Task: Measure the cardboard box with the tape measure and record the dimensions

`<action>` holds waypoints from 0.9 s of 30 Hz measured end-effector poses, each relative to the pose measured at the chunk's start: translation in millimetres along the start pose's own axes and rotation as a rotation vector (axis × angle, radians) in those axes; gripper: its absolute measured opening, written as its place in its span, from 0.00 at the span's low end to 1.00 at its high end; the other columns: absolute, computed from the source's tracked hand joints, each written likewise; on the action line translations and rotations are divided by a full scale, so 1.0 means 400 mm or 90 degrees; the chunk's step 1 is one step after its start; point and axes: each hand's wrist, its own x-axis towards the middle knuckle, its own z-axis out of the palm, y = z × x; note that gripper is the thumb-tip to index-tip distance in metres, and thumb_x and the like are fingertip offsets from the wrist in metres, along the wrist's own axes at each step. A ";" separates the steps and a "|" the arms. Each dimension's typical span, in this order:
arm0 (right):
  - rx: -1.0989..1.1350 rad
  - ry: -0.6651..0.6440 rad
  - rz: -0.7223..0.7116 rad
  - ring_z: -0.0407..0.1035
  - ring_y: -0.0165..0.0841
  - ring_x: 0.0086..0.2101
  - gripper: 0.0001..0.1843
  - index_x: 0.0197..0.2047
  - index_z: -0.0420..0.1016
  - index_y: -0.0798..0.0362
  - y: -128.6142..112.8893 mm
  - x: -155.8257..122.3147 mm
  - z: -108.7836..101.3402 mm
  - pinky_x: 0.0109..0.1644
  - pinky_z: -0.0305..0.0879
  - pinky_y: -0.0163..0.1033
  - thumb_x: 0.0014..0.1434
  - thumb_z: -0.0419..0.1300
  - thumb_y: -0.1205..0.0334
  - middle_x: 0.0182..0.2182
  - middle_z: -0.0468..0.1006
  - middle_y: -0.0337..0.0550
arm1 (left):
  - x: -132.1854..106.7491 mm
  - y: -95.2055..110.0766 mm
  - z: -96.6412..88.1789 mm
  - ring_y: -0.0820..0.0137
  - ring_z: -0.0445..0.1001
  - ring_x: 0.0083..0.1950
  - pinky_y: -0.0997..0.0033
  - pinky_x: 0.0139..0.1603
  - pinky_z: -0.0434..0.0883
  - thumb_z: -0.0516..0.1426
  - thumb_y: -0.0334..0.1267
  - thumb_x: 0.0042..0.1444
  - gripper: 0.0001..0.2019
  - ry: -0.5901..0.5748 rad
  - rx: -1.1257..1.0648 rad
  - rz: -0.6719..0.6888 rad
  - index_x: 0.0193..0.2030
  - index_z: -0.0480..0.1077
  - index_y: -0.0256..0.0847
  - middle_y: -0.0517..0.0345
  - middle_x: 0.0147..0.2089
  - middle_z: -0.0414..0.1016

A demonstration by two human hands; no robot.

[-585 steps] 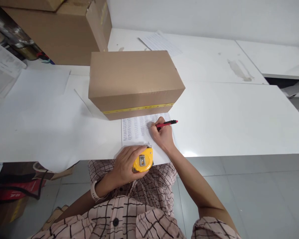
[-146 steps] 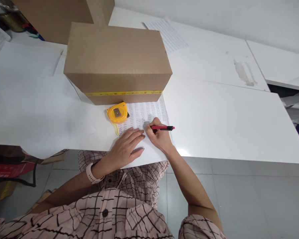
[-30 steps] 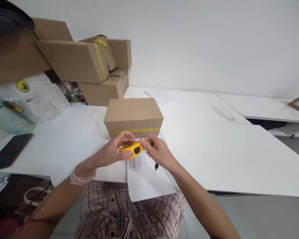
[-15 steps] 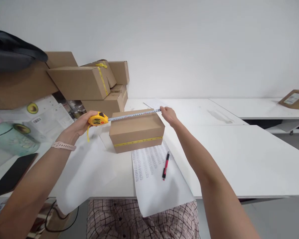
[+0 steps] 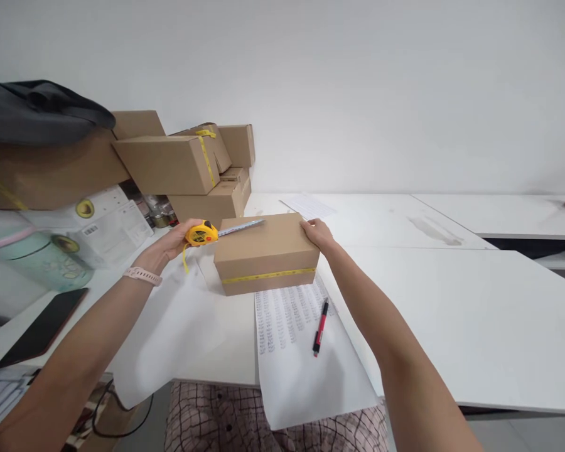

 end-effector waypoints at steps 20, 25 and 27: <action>0.312 -0.370 -0.081 0.72 0.33 0.33 0.27 0.34 0.80 0.54 -0.252 -0.230 0.040 0.43 0.71 0.39 0.67 0.56 0.39 0.32 0.80 0.47 | -0.145 0.138 0.205 0.66 0.76 0.44 0.67 0.45 0.69 0.66 0.52 0.49 0.25 -0.136 0.003 0.114 0.48 0.68 0.40 0.56 0.44 0.78; 0.351 -0.360 -0.060 0.59 0.27 0.25 0.22 0.31 0.76 0.53 -0.226 -0.211 0.029 0.32 0.63 0.36 0.56 0.69 0.40 0.22 0.67 0.35 | -0.129 0.113 0.201 0.65 0.76 0.44 0.67 0.45 0.72 0.67 0.53 0.48 0.23 -0.168 -0.074 0.097 0.43 0.72 0.39 0.56 0.42 0.79; 0.376 -0.343 -0.081 0.56 0.25 0.24 0.22 0.29 0.73 0.52 -0.207 -0.174 0.004 0.30 0.58 0.34 0.49 0.75 0.44 0.22 0.64 0.33 | -0.115 0.106 0.179 0.65 0.76 0.44 0.68 0.44 0.72 0.68 0.53 0.47 0.22 -0.144 -0.083 0.101 0.42 0.74 0.40 0.57 0.42 0.79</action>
